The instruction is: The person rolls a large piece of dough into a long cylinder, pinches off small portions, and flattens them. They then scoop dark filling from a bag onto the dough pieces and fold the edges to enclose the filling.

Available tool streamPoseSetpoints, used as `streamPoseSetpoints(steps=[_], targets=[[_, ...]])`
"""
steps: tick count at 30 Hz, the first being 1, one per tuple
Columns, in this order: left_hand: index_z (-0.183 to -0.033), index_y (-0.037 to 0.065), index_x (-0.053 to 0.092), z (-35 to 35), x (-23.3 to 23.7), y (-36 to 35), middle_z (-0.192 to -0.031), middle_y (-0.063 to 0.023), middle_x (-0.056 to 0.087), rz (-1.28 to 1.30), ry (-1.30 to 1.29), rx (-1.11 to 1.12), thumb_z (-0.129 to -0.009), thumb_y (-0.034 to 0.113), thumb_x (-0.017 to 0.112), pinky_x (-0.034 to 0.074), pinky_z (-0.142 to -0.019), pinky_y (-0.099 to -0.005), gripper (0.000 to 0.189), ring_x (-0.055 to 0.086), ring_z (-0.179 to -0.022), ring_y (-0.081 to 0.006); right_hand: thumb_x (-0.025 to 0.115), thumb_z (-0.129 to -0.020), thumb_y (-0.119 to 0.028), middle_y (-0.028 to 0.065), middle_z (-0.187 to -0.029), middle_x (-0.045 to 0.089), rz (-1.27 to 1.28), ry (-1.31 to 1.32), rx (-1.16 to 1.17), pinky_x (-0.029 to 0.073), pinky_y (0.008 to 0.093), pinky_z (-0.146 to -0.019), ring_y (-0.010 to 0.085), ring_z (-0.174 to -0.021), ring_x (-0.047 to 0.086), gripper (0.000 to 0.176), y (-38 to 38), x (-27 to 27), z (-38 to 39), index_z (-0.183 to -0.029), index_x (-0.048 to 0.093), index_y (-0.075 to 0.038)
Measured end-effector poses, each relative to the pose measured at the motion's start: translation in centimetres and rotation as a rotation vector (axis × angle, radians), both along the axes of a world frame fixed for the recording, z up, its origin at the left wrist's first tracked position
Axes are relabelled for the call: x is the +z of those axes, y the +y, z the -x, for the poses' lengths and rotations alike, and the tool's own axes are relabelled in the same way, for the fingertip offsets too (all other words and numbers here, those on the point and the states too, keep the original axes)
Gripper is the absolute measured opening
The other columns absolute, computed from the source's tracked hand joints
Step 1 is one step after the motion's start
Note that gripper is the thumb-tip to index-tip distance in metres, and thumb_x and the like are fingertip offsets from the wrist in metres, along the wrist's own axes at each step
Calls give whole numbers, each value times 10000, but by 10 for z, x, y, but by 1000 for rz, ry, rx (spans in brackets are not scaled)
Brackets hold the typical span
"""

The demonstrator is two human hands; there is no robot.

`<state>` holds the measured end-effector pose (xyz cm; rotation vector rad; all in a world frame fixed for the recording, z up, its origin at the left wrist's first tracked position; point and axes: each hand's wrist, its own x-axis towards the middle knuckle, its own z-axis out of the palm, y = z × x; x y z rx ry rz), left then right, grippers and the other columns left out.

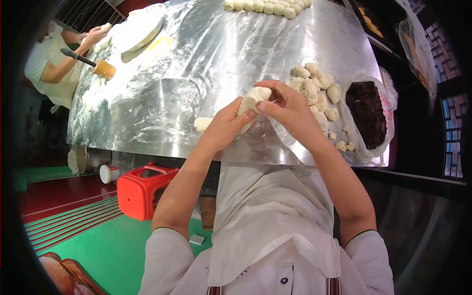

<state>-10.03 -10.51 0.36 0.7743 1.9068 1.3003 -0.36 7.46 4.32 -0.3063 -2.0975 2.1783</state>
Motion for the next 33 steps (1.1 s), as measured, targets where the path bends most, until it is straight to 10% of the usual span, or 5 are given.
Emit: streamPoseSetpoints(steps=[11, 21, 25, 27, 33], targets=[[-1139, 47, 611, -30, 41, 29, -943, -71, 655, -384, -741, 351, -1098, 521, 293, 528, -609, -308, 572, 633, -726, -165, 712, -894, -113, 51, -1007, 625, -245, 40, -4, 506, 244, -555, 117, -792, 616, 248, -21, 5, 7, -1094, 592, -29], [-1005, 16, 590, -26, 11, 5, -785, -132, 655, -274, -432, 267, -1089, 314, 355, 456, -482, -296, 389, 535, -499, -150, 742, -884, -213, 173, -1027, 677, -892, 122, -189, 533, 393, -766, 331, -884, 659, 344, 12, -50, 65, -1128, 606, -13], [-1265, -35, 559, -3, 16, -1, -885, -157, 695, -392, -518, 330, -1091, 363, 396, 462, -479, -278, 464, 543, -487, -140, 785, -834, -257, 172, -1079, 659, -1401, 348, -432, 483, 454, -885, 358, -1060, 601, 490, 31, -43, 48, -1214, 615, 2], [-1542, -12, 342, 10, -1, 2, -1051, -177, 706, -471, -523, 316, -1085, 446, 424, 517, -534, -273, 652, 632, -609, -159, 790, -827, -264, 179, -1097, 649, -1112, 310, -266, 465, 460, -911, 369, -1085, 579, 512, 12, -31, 32, -1227, 610, -1], [-1438, -15, 473, 2, 6, 25, -1194, -147, 648, -383, -618, 338, -1081, 533, 375, 570, -787, -331, 661, 648, -980, -162, 788, -821, -236, 138, -1114, 586, -540, 99, 10, 459, 418, -939, 313, -1092, 563, 514, -35, -14, 9, -1242, 592, -16]])
